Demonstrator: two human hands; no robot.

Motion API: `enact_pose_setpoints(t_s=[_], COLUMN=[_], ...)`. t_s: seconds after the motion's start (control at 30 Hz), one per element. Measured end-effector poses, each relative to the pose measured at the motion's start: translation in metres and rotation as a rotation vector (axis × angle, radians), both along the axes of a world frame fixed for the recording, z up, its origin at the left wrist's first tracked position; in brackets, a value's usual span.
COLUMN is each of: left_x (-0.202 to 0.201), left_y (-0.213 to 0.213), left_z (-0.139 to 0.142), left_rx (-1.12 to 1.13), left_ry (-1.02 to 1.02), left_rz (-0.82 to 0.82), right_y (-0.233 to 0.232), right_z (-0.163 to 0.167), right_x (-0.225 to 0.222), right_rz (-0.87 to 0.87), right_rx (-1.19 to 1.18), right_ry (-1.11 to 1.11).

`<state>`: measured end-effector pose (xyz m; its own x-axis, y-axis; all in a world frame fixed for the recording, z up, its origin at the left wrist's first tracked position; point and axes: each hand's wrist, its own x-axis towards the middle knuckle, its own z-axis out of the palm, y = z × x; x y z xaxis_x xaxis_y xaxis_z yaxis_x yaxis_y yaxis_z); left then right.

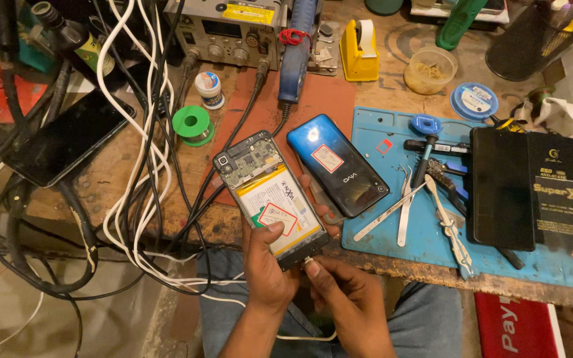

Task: The person assembles a small feature phone by inserting the battery and closing the back cover. They then handle several smartphones, removing a case from one, connecting a charging cable to another, and using a screwdriver to work on the back of a disassembled phone.

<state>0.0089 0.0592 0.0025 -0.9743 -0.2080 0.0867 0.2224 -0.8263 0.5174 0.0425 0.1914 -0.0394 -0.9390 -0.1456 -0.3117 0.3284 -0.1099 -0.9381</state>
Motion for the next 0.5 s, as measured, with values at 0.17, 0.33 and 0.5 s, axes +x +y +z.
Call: enact_pose_setpoints(t_s=[0.17, 0.33, 0.5], left_x=[-0.0019, -0.003, -0.0046], left_y=[-0.0008, -0.0034, -0.0039], left_z=[-0.0015, -0.0035, -0.004], left_rx=[0.031, 0.108, 0.119], left_ry=[-0.033, -0.039, -0.037], left_rz=[-0.043, -0.096, -0.103], right_y=[0.0012, -0.0017, -0.0047], right_z=[-0.0021, -0.0042, -0.0049], right_x=[0.0015, 0.0023, 0.0019], right_rz=[0.006, 0.024, 0.015], right_rx=[-0.006, -0.043, -0.044], right_ry=[0.024, 0.05, 0.058])
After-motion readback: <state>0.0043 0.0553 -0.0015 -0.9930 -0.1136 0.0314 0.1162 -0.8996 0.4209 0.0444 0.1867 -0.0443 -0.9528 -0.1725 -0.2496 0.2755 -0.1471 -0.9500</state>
